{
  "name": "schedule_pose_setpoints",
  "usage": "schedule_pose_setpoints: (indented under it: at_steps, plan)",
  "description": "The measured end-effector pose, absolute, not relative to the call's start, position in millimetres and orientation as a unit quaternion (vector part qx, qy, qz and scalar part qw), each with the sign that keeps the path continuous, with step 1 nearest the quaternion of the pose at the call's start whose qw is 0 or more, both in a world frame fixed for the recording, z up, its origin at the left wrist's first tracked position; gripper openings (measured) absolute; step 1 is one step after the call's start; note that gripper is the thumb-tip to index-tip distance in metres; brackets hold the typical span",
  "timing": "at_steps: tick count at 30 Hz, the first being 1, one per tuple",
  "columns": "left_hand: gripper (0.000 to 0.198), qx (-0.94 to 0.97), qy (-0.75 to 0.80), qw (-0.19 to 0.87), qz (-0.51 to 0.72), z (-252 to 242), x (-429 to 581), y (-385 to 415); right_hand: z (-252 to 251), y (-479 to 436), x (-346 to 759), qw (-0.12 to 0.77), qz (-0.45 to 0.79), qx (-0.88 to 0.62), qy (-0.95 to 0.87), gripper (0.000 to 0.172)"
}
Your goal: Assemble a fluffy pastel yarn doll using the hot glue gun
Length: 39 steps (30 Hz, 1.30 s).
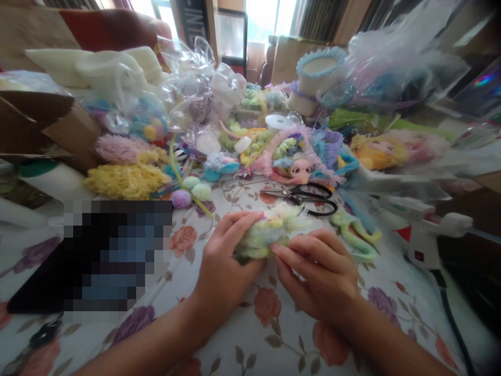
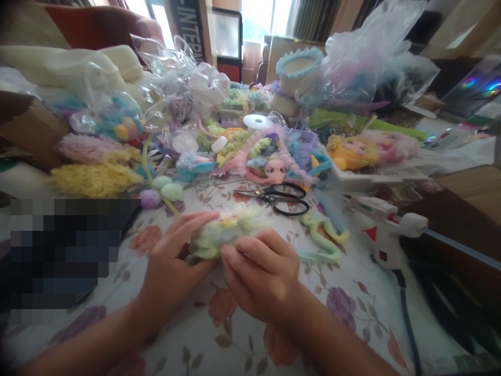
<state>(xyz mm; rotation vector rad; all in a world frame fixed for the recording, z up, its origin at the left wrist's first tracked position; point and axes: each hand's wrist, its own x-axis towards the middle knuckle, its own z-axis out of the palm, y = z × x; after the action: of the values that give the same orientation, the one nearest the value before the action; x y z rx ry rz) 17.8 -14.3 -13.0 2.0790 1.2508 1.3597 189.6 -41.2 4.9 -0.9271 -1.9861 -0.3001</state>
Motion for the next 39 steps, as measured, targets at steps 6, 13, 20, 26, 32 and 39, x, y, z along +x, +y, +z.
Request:
schedule_pose_setpoints:
  at_steps: [6,13,20,26,32,39]
  plan:
    - [0.047,0.734,0.442,0.179,0.484,-13.6,17.9,-13.4,2.6,-42.3,189.6,0.438,-0.123,-0.378,-0.806,0.013]
    - [0.046,0.727,0.452,0.193,0.479,-13.9,17.9,-14.3,5.8,-40.7,189.4,0.434,-0.120,-0.368,-0.813,0.016]
    - [0.047,0.728,0.451,0.216,0.469,-15.2,17.2,-13.7,3.0,-39.6,187.5,0.449,-0.098,-0.362,-0.811,0.018]
    - [0.048,0.735,0.446,0.211,0.464,-15.2,18.2,-14.0,-5.2,-40.5,186.3,0.432,-0.082,-0.343,-0.830,0.015]
    - [0.051,0.723,0.455,0.225,0.468,-12.5,16.2,-15.0,4.0,-44.1,190.2,0.474,-0.092,-0.379,-0.790,0.017]
    - [0.051,0.737,0.445,0.187,0.473,-12.6,16.1,-13.4,2.4,-41.5,189.7,0.508,-0.062,-0.417,-0.751,0.019]
